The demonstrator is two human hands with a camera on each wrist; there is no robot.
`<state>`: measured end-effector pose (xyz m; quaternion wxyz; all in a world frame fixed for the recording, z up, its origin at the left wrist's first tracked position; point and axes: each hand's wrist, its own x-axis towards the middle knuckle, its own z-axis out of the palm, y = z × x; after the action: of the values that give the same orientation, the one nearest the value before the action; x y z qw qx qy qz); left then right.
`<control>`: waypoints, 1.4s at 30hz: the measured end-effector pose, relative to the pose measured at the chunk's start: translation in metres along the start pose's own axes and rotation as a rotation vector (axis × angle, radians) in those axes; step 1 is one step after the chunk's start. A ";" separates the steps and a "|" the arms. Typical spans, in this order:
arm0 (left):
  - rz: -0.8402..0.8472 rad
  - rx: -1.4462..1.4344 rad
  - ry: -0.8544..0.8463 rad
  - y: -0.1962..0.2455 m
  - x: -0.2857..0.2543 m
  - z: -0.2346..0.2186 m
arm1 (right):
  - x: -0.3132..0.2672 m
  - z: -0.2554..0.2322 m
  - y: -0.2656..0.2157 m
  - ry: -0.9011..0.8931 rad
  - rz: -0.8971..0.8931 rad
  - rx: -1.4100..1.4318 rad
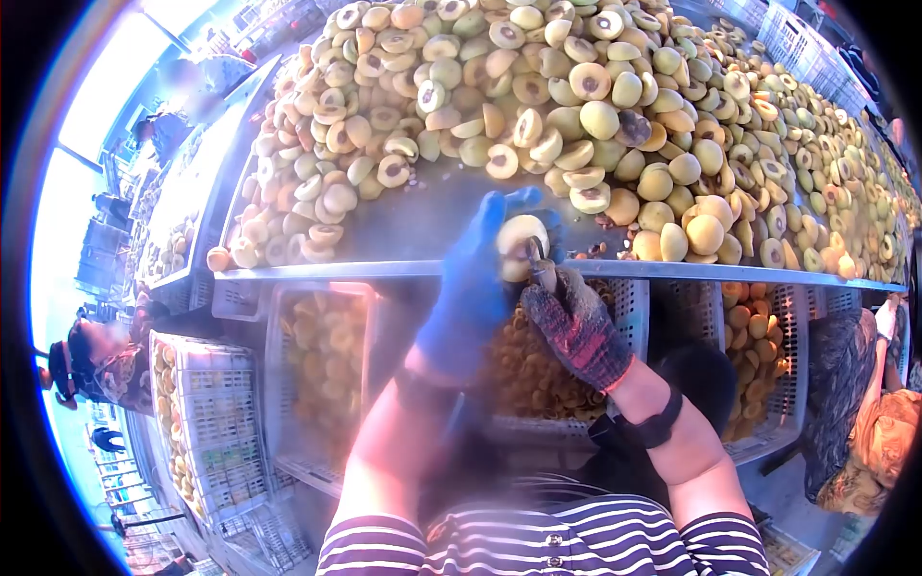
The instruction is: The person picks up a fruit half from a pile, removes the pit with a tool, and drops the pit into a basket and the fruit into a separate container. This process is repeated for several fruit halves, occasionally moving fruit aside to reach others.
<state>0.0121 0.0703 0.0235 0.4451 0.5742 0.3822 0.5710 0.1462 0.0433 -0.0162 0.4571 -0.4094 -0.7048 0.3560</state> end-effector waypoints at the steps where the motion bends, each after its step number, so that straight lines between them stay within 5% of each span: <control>1: -0.047 -0.037 0.014 0.000 0.002 0.001 | 0.000 0.004 0.004 -0.020 0.051 0.068; 5: -0.215 -0.403 0.142 -0.012 0.005 0.001 | 0.006 0.012 -0.001 -0.094 0.289 0.394; 8: -0.152 -0.237 0.105 -0.009 0.006 -0.010 | 0.004 0.015 0.008 -0.228 0.380 0.486; 11: -0.340 -0.383 0.156 -0.011 0.013 -0.015 | 0.012 0.001 -0.009 -0.367 0.716 0.846; 14: -0.466 -0.569 0.192 -0.015 0.014 -0.014 | 0.006 0.001 -0.003 -0.445 0.758 1.089; 17: -0.460 -0.489 0.170 -0.010 0.013 -0.012 | 0.009 0.000 -0.014 -0.436 0.874 0.925; 19: -0.462 -0.383 0.124 -0.007 0.013 -0.011 | 0.001 0.019 -0.001 -0.358 0.589 0.889; 21: -0.478 -0.263 0.051 -0.008 0.011 -0.011 | -0.003 0.019 0.001 -0.380 0.547 0.894; 24: -0.495 -0.208 -0.006 -0.006 0.007 -0.012 | 0.000 -0.006 0.002 -0.646 0.792 1.201; 27: -0.506 -0.369 0.058 -0.004 -0.001 -0.014 | -0.010 -0.006 0.035 -0.858 0.774 1.580; 29: -0.537 -0.569 0.153 -0.006 -0.011 -0.025 | -0.007 -0.013 0.006 -0.694 0.639 1.307; 32: -0.481 -0.622 0.291 0.004 -0.035 -0.066 | -0.013 -0.041 0.012 -0.794 0.705 1.208; 33: -0.404 -0.379 0.268 0.012 -0.043 -0.082 | -0.019 -0.041 0.030 -0.805 0.770 1.092; 36: 0.026 0.998 0.140 0.063 -0.073 -0.118 | -0.016 -0.072 0.000 -0.743 0.141 0.057; 39: -0.168 0.849 0.201 0.067 -0.063 -0.132 | -0.022 -0.072 0.000 -0.832 0.146 -0.342; 41: -0.267 0.541 0.232 0.071 -0.011 -0.087 | -0.022 -0.077 0.001 -0.774 0.114 -0.409; 42: 0.076 0.676 0.015 0.041 0.010 -0.094 | -0.024 -0.079 0.002 -0.719 0.132 -0.445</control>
<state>-0.0840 0.0744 0.0607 0.2052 0.6988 0.5315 0.4325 0.2264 0.0326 -0.0007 0.0589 -0.3919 -0.8512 0.3440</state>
